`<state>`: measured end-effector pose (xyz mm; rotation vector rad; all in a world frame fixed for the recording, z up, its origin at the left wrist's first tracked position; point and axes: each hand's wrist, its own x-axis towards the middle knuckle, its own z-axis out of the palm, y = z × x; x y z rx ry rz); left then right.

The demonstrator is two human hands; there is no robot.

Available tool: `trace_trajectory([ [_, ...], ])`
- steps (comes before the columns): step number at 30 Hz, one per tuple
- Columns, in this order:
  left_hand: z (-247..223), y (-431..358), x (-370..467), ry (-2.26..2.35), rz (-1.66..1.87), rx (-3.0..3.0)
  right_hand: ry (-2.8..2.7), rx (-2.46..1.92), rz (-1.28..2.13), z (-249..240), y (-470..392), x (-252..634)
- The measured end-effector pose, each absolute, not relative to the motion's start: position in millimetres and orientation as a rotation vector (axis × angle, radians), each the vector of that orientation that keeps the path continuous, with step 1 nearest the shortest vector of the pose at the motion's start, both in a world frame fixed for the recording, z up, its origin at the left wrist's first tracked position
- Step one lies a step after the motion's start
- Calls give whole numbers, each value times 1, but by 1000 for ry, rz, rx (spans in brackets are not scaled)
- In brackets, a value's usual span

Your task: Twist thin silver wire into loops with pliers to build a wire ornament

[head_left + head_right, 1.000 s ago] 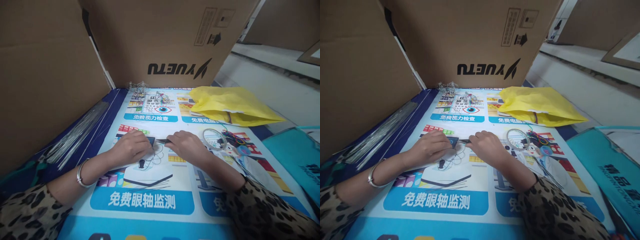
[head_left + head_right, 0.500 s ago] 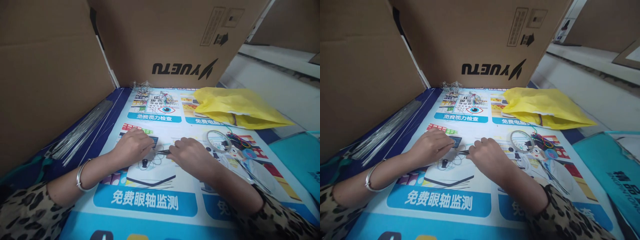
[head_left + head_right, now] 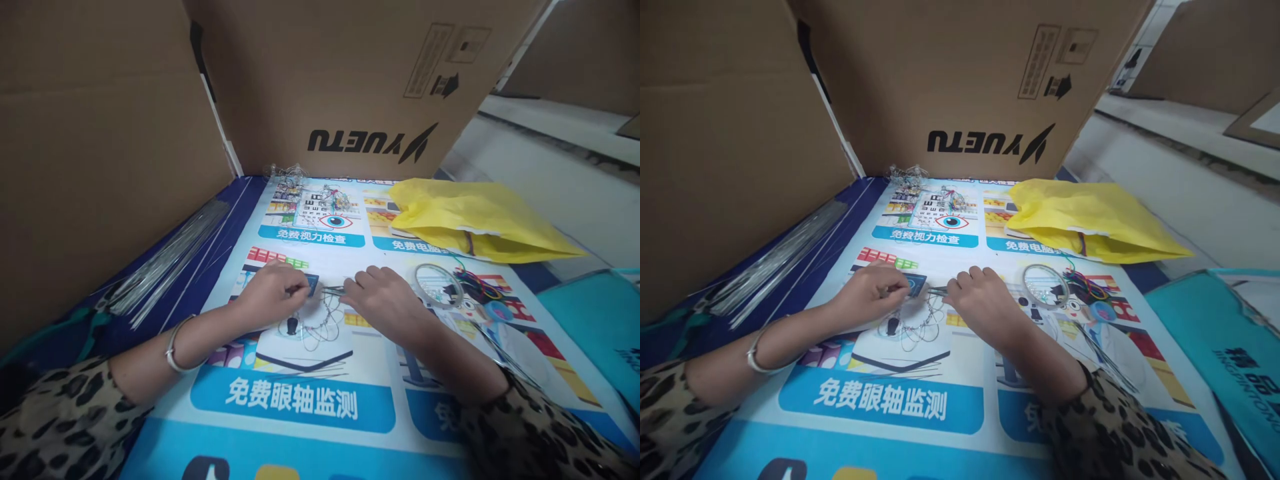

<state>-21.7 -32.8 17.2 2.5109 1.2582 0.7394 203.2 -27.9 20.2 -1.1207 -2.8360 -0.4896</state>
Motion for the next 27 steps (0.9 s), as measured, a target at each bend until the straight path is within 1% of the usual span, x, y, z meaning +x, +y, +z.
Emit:
trace_trajectory([
  [2,11,-32,-21,1289,836,2407,-2829,-1128,-441,17,-25,205],
  [5,5,-33,-21,1297,893,2418,-2801,-1207,-302,13,-21,207],
  [7,4,-35,-20,1291,891,2476,-2732,-1331,-128,12,-19,206],
  [10,2,-36,-19,1288,874,2505,-2579,-1518,221,13,-20,201],
  [12,2,-37,-19,1299,865,2491,-2523,-1562,375,16,-24,194],
  [14,1,-36,-19,1309,844,2480,-2515,-1580,413,18,-29,186],
  [22,1,-36,-18,1344,752,2463,-2469,-1733,327,14,-32,170],
  [27,1,-37,-18,1405,703,2445,-2430,-1755,383,11,-29,170],
])
